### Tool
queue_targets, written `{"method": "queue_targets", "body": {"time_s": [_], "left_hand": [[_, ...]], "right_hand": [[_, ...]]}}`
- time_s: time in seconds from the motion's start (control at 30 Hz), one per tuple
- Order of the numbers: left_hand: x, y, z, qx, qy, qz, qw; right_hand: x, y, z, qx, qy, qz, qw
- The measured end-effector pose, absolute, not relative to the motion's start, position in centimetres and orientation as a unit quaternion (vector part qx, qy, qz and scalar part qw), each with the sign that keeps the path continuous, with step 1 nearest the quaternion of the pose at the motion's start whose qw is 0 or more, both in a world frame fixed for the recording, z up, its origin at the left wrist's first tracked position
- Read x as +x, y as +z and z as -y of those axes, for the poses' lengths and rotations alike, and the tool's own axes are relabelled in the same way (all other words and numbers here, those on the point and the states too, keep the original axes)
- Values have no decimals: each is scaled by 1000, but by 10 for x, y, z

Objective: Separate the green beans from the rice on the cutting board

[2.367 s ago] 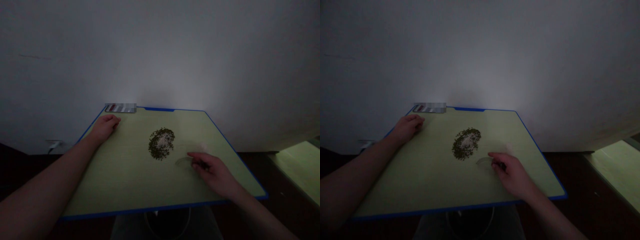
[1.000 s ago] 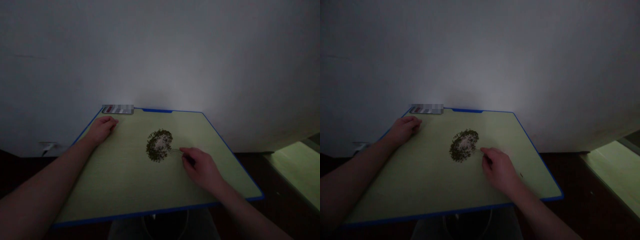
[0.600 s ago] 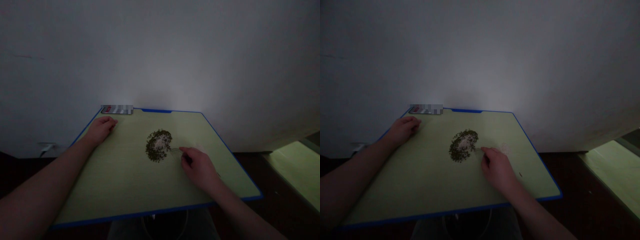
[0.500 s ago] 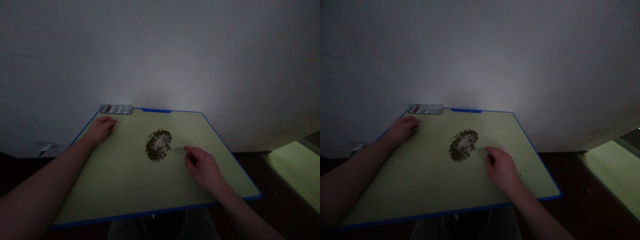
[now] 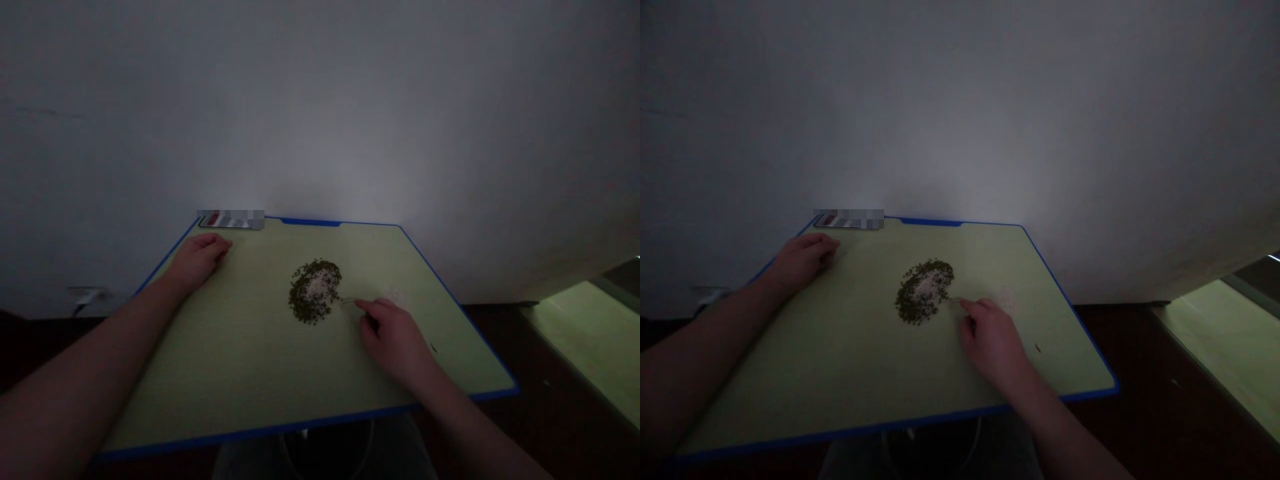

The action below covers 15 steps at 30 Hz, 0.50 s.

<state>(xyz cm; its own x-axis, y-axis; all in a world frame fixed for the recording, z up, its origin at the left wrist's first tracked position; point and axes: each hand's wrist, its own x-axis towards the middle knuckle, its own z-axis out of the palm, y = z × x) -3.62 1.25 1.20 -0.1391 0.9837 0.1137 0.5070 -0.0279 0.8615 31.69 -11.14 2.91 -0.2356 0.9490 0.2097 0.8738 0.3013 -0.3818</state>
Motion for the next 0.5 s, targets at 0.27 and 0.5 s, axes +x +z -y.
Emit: {"method": "queue_targets", "body": {"time_s": [0.27,0.5], "left_hand": [[-34,15,-10,538,448,-627,343],[-34,16,-9,545,445,-628,332]], "right_hand": [[351,24,111,-620,85,742,240],[354,24,113,-601,148,732,286]]}}
